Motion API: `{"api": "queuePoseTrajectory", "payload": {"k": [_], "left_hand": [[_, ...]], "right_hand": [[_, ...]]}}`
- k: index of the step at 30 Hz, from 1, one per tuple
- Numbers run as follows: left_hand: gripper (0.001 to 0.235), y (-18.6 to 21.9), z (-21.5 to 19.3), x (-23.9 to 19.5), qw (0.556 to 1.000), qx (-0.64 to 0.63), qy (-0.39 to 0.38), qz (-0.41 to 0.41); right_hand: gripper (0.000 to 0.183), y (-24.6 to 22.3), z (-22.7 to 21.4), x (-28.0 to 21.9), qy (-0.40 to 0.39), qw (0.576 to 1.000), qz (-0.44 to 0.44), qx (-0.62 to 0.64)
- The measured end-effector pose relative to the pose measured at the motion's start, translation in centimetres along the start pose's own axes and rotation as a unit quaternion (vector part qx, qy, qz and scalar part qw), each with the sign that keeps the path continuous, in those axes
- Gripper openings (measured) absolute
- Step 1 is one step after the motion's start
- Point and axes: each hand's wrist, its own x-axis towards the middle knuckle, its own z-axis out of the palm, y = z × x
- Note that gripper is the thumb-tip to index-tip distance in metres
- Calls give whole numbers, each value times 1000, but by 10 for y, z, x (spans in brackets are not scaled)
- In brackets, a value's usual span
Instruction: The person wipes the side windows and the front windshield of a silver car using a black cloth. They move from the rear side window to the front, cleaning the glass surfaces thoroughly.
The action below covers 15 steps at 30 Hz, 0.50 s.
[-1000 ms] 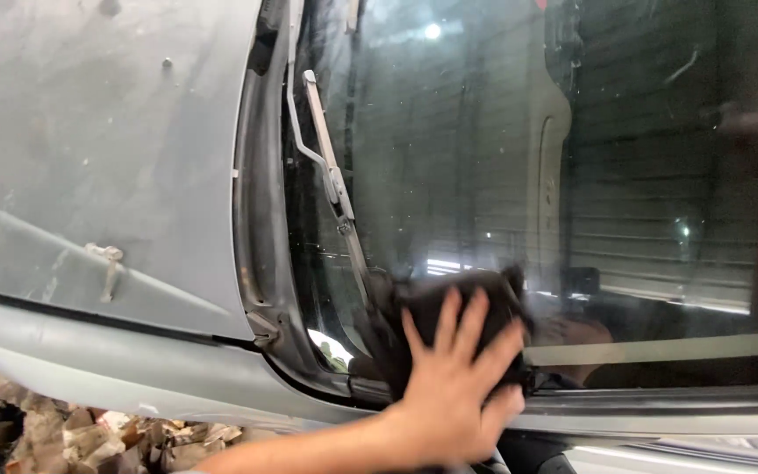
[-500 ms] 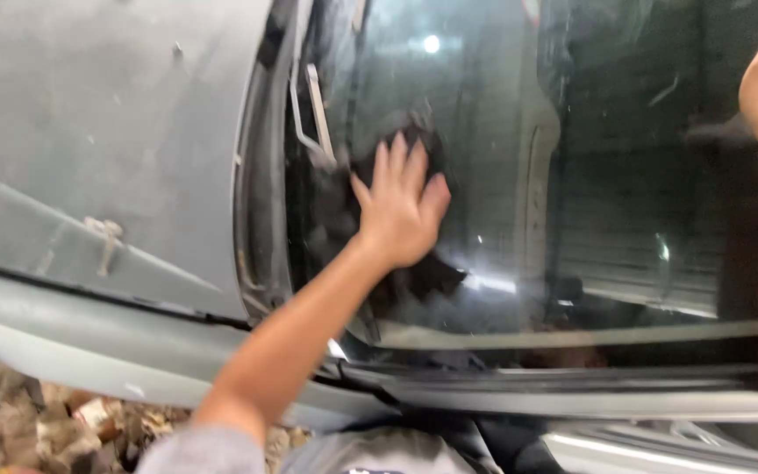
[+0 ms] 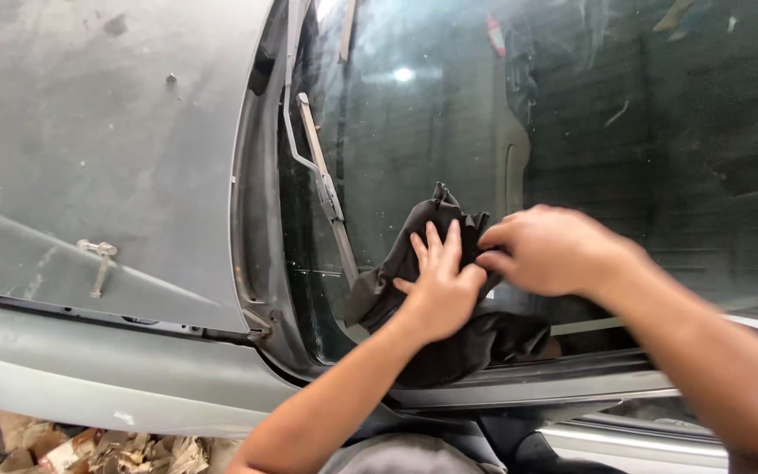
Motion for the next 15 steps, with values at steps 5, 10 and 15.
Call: {"api": "queuePoseTrajectory", "payload": {"k": [5,10,15], "left_hand": [[75,-36,-44,0,991,59,-60,107],[53,-48,-40,-25,934,190,78,292],[67,-65,-28,-4,861,268,224,370]], "right_hand": [[22,22,58,17,185,982,46,-8],[18,26,59,26,144,985,93,7],[22,24,85,26,178,982,54,-13]]}}
